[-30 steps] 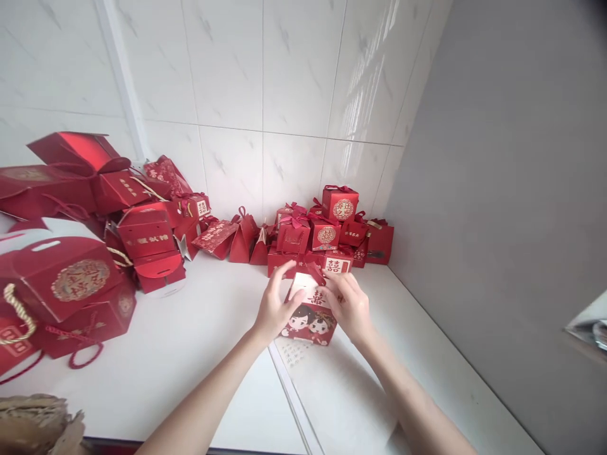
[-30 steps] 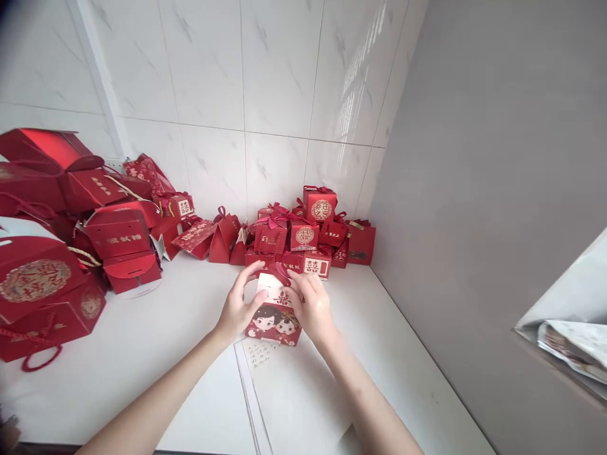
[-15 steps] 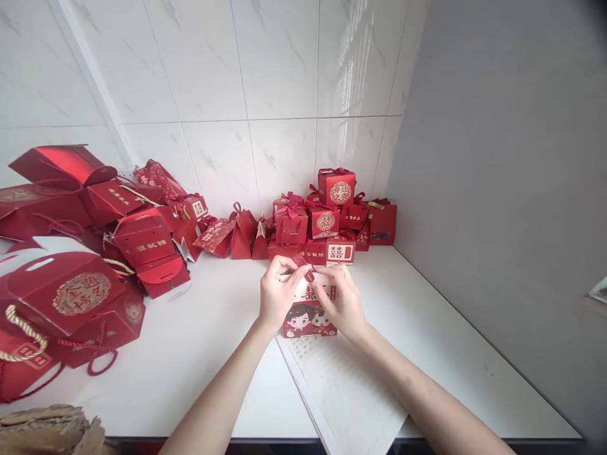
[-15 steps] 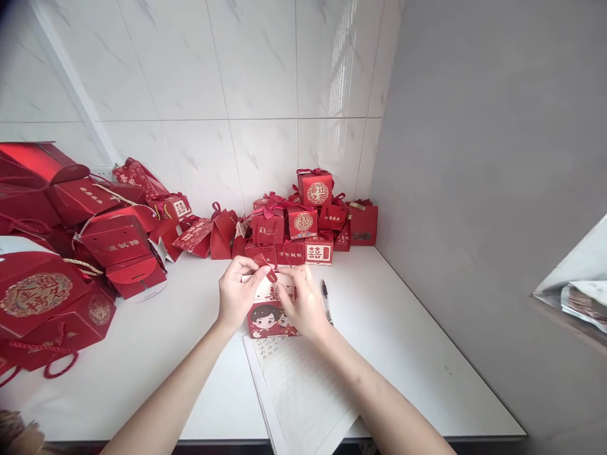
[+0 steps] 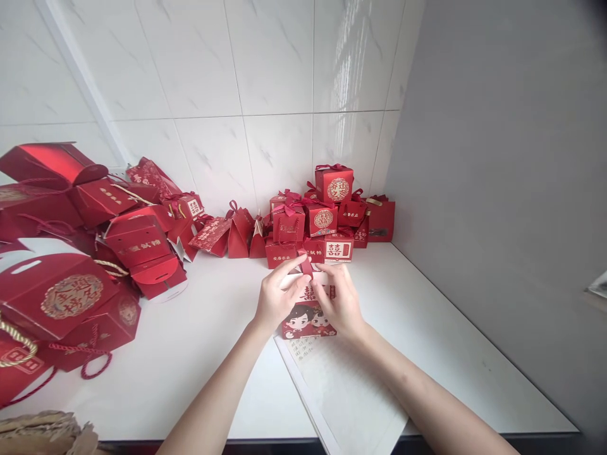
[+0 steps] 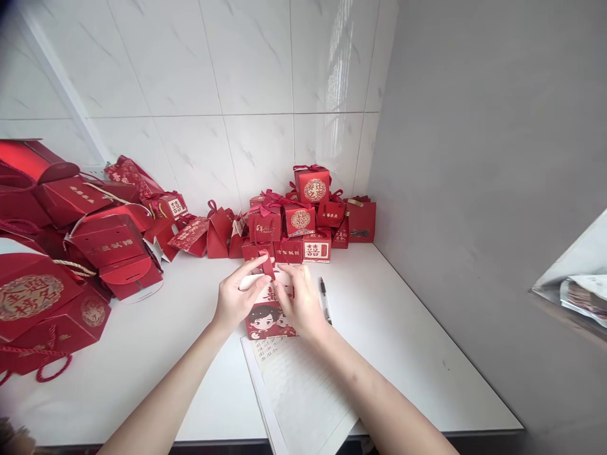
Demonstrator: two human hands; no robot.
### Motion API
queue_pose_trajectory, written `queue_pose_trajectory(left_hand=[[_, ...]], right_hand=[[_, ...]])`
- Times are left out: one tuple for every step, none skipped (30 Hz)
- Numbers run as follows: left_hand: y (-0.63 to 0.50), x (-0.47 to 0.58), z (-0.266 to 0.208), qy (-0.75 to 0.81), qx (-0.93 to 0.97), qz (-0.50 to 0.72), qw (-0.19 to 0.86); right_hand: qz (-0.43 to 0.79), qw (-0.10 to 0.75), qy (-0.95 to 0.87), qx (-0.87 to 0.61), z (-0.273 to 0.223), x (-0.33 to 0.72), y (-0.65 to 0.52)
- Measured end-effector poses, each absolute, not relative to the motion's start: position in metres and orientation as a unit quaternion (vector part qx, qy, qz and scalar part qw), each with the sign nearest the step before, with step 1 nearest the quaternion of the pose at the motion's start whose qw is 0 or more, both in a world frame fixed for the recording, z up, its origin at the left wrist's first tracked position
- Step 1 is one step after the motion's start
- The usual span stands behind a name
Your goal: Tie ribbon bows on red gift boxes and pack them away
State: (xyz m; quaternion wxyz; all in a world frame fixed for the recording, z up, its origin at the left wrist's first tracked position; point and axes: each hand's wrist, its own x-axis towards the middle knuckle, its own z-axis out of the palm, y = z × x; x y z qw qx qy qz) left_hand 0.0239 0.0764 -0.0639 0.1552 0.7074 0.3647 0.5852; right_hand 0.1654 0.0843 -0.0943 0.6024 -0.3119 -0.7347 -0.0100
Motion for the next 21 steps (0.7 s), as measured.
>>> queue_pose_trajectory(left_hand=[[0.0770,0.0245,-0.0642,0.367,0.700,0.592,0.162],[0.0772,0.0253,-0.0645,0.369,0.691,0.601,0.162],[0.0772,0.0262,-0.0649,0.372,0.682,0.610,0.154],[0.0769,0.0271,-0.0652,0.375,0.675,0.620,0.139],[0.0764,0.0278,-0.0654,0.378,0.670,0.627,0.122],[0.0759,0.0284,-0.0655,0.381,0.666,0.632,0.108],[0.0753,0.0287,-0.0654,0.382,0.665,0.633,0.101],[0.0748,0.0288,-0.0653,0.380,0.667,0.633,0.100],[0.0744,0.0287,-0.0651,0.376,0.670,0.632,0.102],[0.0742,0.0284,-0.0649,0.370,0.673,0.631,0.107],[0.0742,0.0282,-0.0647,0.363,0.677,0.630,0.112],[0.0743,0.0280,-0.0646,0.358,0.680,0.629,0.119],[0.0744,0.0278,-0.0645,0.353,0.683,0.627,0.125],[0.0746,0.0279,-0.0645,0.349,0.684,0.627,0.131],[0.0746,0.0279,-0.0645,0.345,0.686,0.625,0.136],[0.0745,0.0281,-0.0644,0.343,0.689,0.624,0.138],[0.0742,0.0282,-0.0642,0.341,0.692,0.621,0.138],[0.0737,0.0282,-0.0641,0.340,0.696,0.617,0.137],[0.0731,0.0281,-0.0639,0.339,0.700,0.614,0.136],[0.0724,0.0278,-0.0637,0.338,0.704,0.610,0.134],[0.0718,0.0274,-0.0635,0.338,0.707,0.607,0.133]], right_hand=[[-0.007,0.604,-0.732,-0.315,-0.0949,0.1655,0.0846],[-0.003,0.607,-0.728,-0.318,-0.0954,0.1656,0.0848],[0.002,0.611,-0.724,-0.319,-0.0955,0.1657,0.0848],[0.005,0.615,-0.720,-0.320,-0.0954,0.1658,0.0847],[0.009,0.618,-0.718,-0.321,-0.0950,0.1660,0.0845],[0.012,0.618,-0.718,-0.321,-0.0944,0.1662,0.0843],[0.015,0.616,-0.720,-0.319,-0.0936,0.1664,0.0839],[0.017,0.613,-0.724,-0.315,-0.0928,0.1665,0.0835],[0.019,0.611,-0.728,-0.310,-0.0921,0.1665,0.0831],[0.022,0.609,-0.732,-0.306,-0.0915,0.1665,0.0828],[0.025,0.607,-0.734,-0.302,-0.0911,0.1663,0.0826],[0.028,0.606,-0.736,-0.300,-0.0908,0.1662,0.0826],[0.032,0.605,-0.737,-0.300,-0.0907,0.1659,0.0827],[0.036,0.604,-0.737,-0.302,-0.0907,0.1657,0.0829],[0.039,0.604,-0.736,-0.303,-0.0907,0.1655,0.0832],[0.042,0.605,-0.735,-0.305,-0.0907,0.1653,0.0834],[0.046,0.606,-0.732,-0.307,-0.0906,0.1651,0.0834],[0.050,0.608,-0.729,-0.311,-0.0903,0.1648,0.0833],[0.055,0.610,-0.725,-0.315,-0.0899,0.1645,0.0830],[0.060,0.611,-0.722,-0.320,-0.0894,0.1642,0.0824],[0.065,0.612,-0.718,-0.325,-0.0887,0.1638,0.0816]])
